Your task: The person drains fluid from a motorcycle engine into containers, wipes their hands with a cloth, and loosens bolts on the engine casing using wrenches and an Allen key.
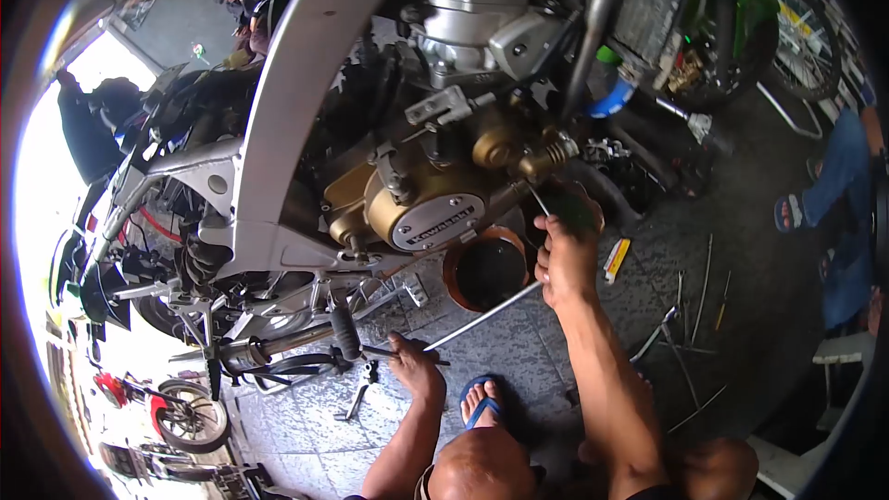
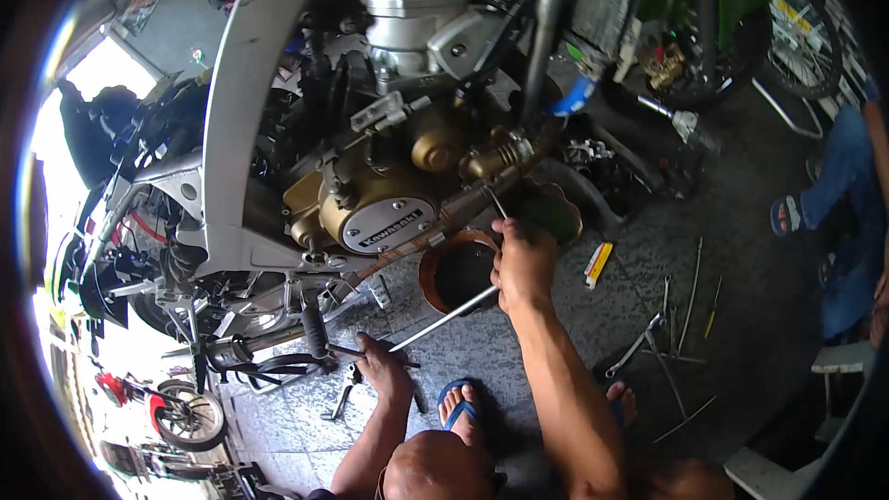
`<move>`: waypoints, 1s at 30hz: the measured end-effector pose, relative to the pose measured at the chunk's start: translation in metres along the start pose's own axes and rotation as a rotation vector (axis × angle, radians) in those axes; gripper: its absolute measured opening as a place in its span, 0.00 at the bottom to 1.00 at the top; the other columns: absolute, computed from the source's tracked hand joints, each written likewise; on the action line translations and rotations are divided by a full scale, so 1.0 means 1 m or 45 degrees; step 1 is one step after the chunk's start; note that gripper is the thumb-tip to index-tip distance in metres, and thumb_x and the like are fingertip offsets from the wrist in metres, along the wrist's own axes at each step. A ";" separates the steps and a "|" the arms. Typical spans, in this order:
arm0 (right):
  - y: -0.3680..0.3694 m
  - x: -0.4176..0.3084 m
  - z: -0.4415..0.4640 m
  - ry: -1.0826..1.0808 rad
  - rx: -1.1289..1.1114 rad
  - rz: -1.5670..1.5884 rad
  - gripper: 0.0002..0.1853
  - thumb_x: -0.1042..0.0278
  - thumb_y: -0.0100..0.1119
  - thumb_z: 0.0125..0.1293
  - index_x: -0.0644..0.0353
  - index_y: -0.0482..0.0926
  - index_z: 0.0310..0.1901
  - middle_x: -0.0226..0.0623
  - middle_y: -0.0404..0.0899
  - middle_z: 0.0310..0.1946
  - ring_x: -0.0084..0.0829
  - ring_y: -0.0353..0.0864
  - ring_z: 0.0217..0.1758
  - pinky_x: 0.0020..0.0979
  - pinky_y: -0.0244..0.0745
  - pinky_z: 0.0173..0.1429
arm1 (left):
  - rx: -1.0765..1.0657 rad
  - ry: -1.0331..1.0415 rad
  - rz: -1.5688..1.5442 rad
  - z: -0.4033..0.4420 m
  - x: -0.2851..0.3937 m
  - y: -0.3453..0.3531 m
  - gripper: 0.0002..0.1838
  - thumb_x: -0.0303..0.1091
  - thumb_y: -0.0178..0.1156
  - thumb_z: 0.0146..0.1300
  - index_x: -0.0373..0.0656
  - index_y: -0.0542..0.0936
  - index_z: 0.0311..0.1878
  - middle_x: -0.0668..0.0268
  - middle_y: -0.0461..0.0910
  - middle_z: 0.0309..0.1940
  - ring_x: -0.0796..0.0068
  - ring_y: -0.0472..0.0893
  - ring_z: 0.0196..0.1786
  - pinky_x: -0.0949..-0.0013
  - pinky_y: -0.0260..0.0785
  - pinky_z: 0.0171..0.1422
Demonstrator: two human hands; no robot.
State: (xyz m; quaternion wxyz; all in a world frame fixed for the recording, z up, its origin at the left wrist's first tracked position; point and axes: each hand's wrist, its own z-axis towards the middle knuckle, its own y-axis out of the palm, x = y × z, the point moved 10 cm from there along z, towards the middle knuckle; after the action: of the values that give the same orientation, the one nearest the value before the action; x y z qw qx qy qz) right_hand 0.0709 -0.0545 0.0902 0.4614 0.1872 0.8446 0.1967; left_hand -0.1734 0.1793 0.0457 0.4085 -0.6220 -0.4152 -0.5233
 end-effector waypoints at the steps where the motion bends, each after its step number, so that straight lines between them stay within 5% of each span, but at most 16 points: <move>1: -0.004 -0.006 -0.002 -0.081 0.077 -0.146 0.10 0.69 0.51 0.69 0.65 0.78 0.36 0.27 0.69 0.18 0.19 0.66 0.16 0.25 0.61 0.18 | -0.073 -0.098 0.085 0.001 -0.033 0.006 0.29 0.60 0.46 0.71 0.47 0.64 0.21 0.70 0.65 0.13 0.76 0.66 0.16 0.69 0.62 0.21; 3: -0.009 -0.005 0.010 -0.316 0.080 -0.406 0.09 0.70 0.50 0.69 0.63 0.78 0.35 0.27 0.70 0.20 0.19 0.66 0.15 0.26 0.63 0.19 | -0.199 -0.358 0.230 -0.022 -0.105 0.016 0.31 0.62 0.46 0.70 0.42 0.70 0.25 0.64 0.73 0.17 0.71 0.72 0.19 0.64 0.66 0.24; 5: 0.002 -0.044 -0.007 -0.925 0.177 -0.879 0.10 0.70 0.52 0.68 0.65 0.81 0.35 0.37 0.81 0.30 0.32 0.79 0.28 0.33 0.75 0.36 | -0.406 -0.715 0.137 -0.050 -0.162 0.054 0.31 0.61 0.45 0.71 0.36 0.74 0.34 0.57 0.79 0.25 0.64 0.77 0.25 0.61 0.71 0.29; 7: 0.009 -0.056 -0.018 -0.917 0.192 -1.025 0.10 0.70 0.52 0.67 0.66 0.82 0.35 0.41 0.82 0.32 0.37 0.80 0.34 0.35 0.74 0.43 | -0.539 -0.944 -0.024 -0.072 -0.201 0.082 0.31 0.60 0.44 0.72 0.34 0.75 0.38 0.53 0.82 0.29 0.61 0.80 0.30 0.59 0.73 0.33; 9: 0.017 -0.055 -0.020 -0.903 0.167 -1.222 0.11 0.69 0.52 0.67 0.68 0.82 0.39 0.48 0.82 0.35 0.43 0.82 0.40 0.36 0.74 0.48 | -1.010 -1.406 -0.164 -0.122 -0.239 0.127 0.27 0.55 0.43 0.74 0.34 0.73 0.45 0.52 0.82 0.34 0.60 0.80 0.37 0.58 0.75 0.42; 12: 0.023 -0.059 -0.024 -1.021 0.164 -1.415 0.12 0.69 0.51 0.68 0.67 0.82 0.41 0.48 0.82 0.36 0.43 0.82 0.42 0.36 0.73 0.48 | -1.248 -1.522 -0.317 -0.141 -0.262 0.160 0.24 0.51 0.42 0.75 0.36 0.72 0.45 0.52 0.81 0.39 0.60 0.79 0.42 0.58 0.74 0.48; 14: 0.016 -0.058 -0.024 -1.030 0.134 -1.353 0.12 0.68 0.50 0.69 0.66 0.81 0.43 0.46 0.83 0.36 0.41 0.82 0.42 0.36 0.73 0.49 | -1.140 -1.533 -0.450 -0.143 -0.257 0.165 0.22 0.50 0.42 0.75 0.37 0.73 0.45 0.51 0.81 0.38 0.60 0.79 0.42 0.59 0.75 0.44; 16: -0.004 -0.049 -0.021 -0.863 0.142 -1.173 0.12 0.68 0.50 0.69 0.66 0.81 0.42 0.45 0.83 0.37 0.40 0.82 0.45 0.36 0.72 0.52 | -0.721 -1.480 -0.540 -0.125 -0.256 0.140 0.24 0.53 0.44 0.74 0.38 0.73 0.41 0.50 0.81 0.33 0.60 0.80 0.38 0.60 0.75 0.39; 17: -0.007 -0.051 -0.029 -0.995 0.139 -1.129 0.12 0.66 0.51 0.70 0.66 0.80 0.42 0.36 0.80 0.27 0.30 0.79 0.31 0.32 0.74 0.38 | -0.893 -1.161 -0.207 -0.106 -0.227 0.123 0.27 0.57 0.47 0.72 0.36 0.73 0.39 0.51 0.80 0.28 0.60 0.81 0.32 0.61 0.77 0.35; 18: -0.013 -0.049 -0.033 -0.979 0.154 -1.138 0.12 0.66 0.51 0.70 0.66 0.80 0.42 0.36 0.80 0.27 0.30 0.79 0.31 0.32 0.74 0.38 | -0.743 -1.059 -0.162 -0.089 -0.236 0.097 0.28 0.58 0.47 0.71 0.36 0.73 0.37 0.51 0.80 0.27 0.60 0.81 0.29 0.61 0.77 0.34; 20: -0.023 -0.002 -0.020 -0.272 -0.043 -0.542 0.12 0.63 0.53 0.71 0.63 0.79 0.42 0.24 0.67 0.18 0.18 0.66 0.19 0.24 0.63 0.23 | -0.564 -0.709 -0.038 -0.060 -0.204 0.047 0.31 0.60 0.46 0.71 0.35 0.76 0.32 0.51 0.80 0.23 0.61 0.81 0.24 0.62 0.75 0.29; 21: -0.014 0.006 -0.025 -0.203 -0.089 -0.331 0.12 0.60 0.54 0.71 0.60 0.78 0.42 0.17 0.55 0.17 0.10 0.53 0.15 0.18 0.50 0.17 | -0.531 -0.705 0.119 -0.053 -0.178 0.018 0.32 0.59 0.45 0.71 0.36 0.76 0.30 0.54 0.78 0.18 0.65 0.80 0.23 0.64 0.72 0.26; 24: -0.003 0.032 -0.023 -0.065 -0.237 -0.020 0.12 0.60 0.55 0.71 0.61 0.78 0.41 0.17 0.56 0.16 0.12 0.55 0.14 0.19 0.53 0.17 | -0.391 -0.324 0.078 -0.026 -0.093 -0.036 0.28 0.56 0.45 0.73 0.41 0.72 0.26 0.66 0.72 0.18 0.73 0.73 0.19 0.67 0.66 0.24; 30: 0.023 0.058 -0.019 0.105 -0.294 0.272 0.09 0.65 0.53 0.70 0.60 0.78 0.38 0.18 0.57 0.16 0.13 0.56 0.15 0.20 0.53 0.18 | -0.236 0.034 -0.125 -0.007 0.021 -0.082 0.21 0.49 0.47 0.74 0.45 0.68 0.28 0.72 0.64 0.19 0.82 0.63 0.18 0.74 0.58 0.21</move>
State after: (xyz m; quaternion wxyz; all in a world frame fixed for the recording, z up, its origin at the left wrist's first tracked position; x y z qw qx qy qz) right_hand 0.0282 -0.0093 0.0706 0.4213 0.2136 0.8098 0.3479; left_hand -0.2506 0.2009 0.0735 0.3285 -0.6290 -0.3893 -0.5873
